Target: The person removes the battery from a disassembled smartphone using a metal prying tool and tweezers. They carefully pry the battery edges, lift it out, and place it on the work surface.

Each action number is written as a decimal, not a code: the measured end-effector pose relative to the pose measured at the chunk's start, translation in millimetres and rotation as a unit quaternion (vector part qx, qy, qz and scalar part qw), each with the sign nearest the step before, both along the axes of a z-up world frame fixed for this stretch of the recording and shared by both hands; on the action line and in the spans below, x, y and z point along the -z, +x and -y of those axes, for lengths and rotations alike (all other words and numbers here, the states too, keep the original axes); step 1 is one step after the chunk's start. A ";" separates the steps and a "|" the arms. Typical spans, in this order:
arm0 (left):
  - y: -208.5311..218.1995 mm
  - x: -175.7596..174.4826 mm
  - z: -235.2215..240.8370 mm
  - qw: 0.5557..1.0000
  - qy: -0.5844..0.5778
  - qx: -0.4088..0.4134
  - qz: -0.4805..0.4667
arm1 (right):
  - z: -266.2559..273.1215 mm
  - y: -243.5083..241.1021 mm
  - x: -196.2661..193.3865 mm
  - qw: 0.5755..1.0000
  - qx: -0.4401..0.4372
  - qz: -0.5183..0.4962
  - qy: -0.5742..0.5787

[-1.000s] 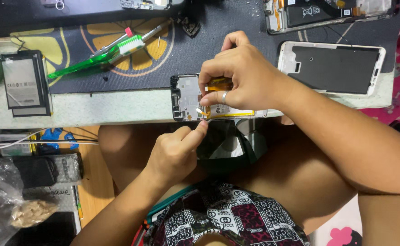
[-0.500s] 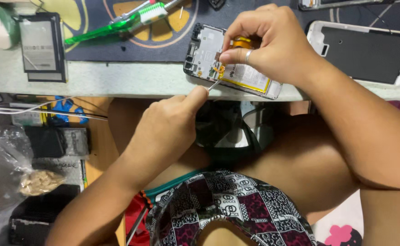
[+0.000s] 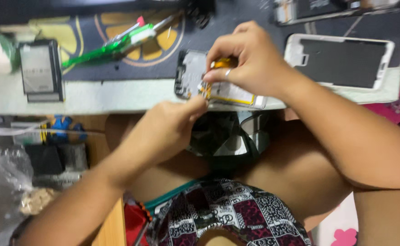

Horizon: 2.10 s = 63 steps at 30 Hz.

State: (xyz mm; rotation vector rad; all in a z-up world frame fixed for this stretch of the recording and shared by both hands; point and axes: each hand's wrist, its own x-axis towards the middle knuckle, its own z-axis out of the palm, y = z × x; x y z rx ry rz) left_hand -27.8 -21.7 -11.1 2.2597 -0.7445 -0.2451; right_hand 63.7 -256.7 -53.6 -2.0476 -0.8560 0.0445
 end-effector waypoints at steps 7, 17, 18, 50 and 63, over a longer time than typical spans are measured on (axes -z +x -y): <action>-29.3 43.4 11.2 0.994 -0.018 -0.029 0.108 | 2.8 -4.3 -4.2 1.000 -0.014 0.017 0.001; -30.6 83.7 12.1 0.985 -0.074 -0.036 0.151 | 4.0 4.2 -4.9 0.998 -0.066 0.011 0.001; -30.4 84.0 13.2 0.985 -0.078 -0.039 0.152 | 4.3 4.9 -4.9 0.998 -0.067 0.006 0.001; -5.2 -27.0 2.1 0.985 0.149 -0.082 0.027 | -5.4 -0.3 -2.1 0.993 0.038 -0.089 0.073; 9.5 -10.4 9.6 0.998 0.005 -0.034 -0.060 | -0.3 -1.4 -3.1 0.997 0.050 -0.024 0.051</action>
